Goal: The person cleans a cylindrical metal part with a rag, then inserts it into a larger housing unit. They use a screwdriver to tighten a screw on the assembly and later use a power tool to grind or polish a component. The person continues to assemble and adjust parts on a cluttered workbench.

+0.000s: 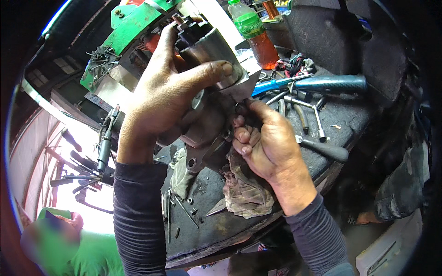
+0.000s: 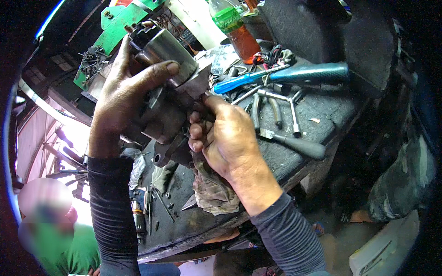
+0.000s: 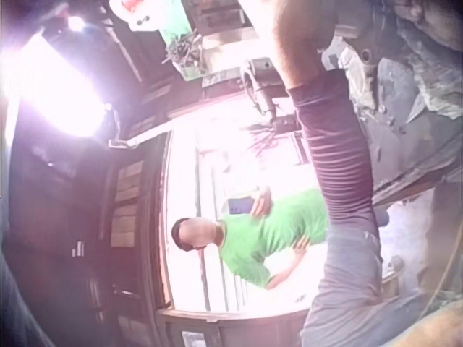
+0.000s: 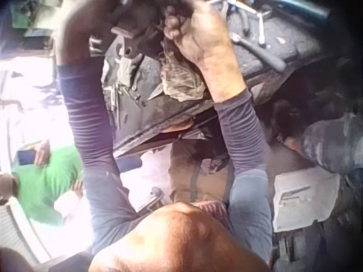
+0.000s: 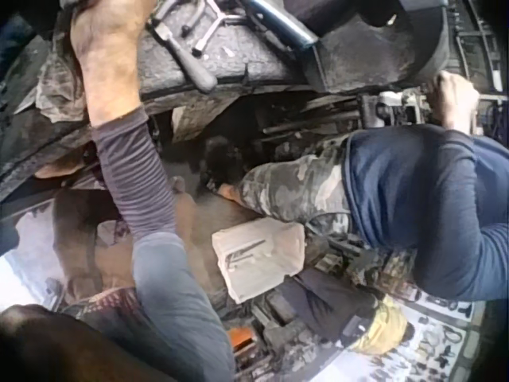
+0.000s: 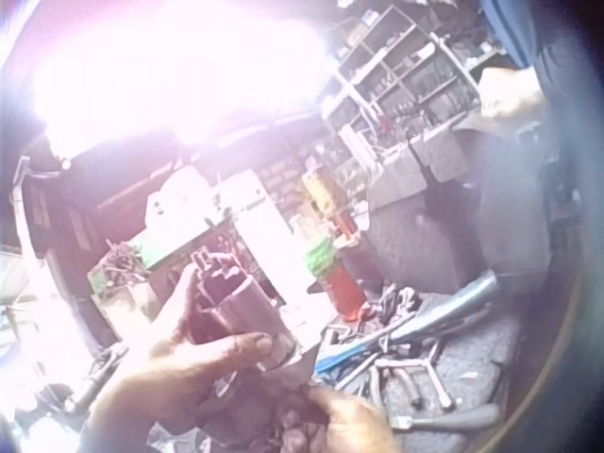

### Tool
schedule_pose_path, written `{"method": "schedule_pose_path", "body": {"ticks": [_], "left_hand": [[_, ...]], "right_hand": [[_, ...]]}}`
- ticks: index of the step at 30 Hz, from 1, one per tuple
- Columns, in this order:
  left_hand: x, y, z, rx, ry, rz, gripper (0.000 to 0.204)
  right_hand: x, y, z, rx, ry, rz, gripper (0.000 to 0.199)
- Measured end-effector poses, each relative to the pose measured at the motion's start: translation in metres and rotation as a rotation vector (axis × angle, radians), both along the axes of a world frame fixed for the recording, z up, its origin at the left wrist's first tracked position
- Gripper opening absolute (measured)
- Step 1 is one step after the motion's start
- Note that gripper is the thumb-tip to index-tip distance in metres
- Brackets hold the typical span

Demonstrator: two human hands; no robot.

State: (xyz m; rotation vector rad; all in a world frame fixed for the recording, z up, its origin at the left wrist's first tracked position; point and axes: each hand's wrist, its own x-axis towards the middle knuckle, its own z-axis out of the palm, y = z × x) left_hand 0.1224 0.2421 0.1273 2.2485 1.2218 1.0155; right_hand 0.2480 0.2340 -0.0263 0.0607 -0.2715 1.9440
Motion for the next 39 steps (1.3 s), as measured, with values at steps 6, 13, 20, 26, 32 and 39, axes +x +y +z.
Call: {"method": "schedule_pose_path", "body": {"ticks": [6,13,20,26,32,39], "left_hand": [[-0.003,-0.002,0.001,-0.002,0.025,0.067,0.084],[-0.004,0.007,-0.005,0.070,-0.069,-0.020,0.082],[-0.003,-0.003,0.000,-0.058,-0.109,-0.001,0.078],[-0.005,0.004,-0.001,0.013,-0.039,-0.005,0.086],[-0.008,0.002,-0.003,0.022,-0.021,-0.004,0.089],[-0.007,0.002,-0.004,0.007,-0.042,-0.003,0.087]], "right_hand": [[0.000,0.003,-0.004,-0.032,-0.125,-0.088,0.024],[0.000,0.003,-0.005,-0.104,-0.147,-0.084,0.021],[0.000,0.002,0.002,-0.086,-0.094,-0.030,0.023],[-0.003,-0.001,0.004,-0.018,0.003,0.013,0.026],[-0.004,-0.005,0.008,-0.211,-0.259,-0.146,0.019],[-0.002,-0.003,0.001,-0.113,-0.193,-0.132,0.018]]}}
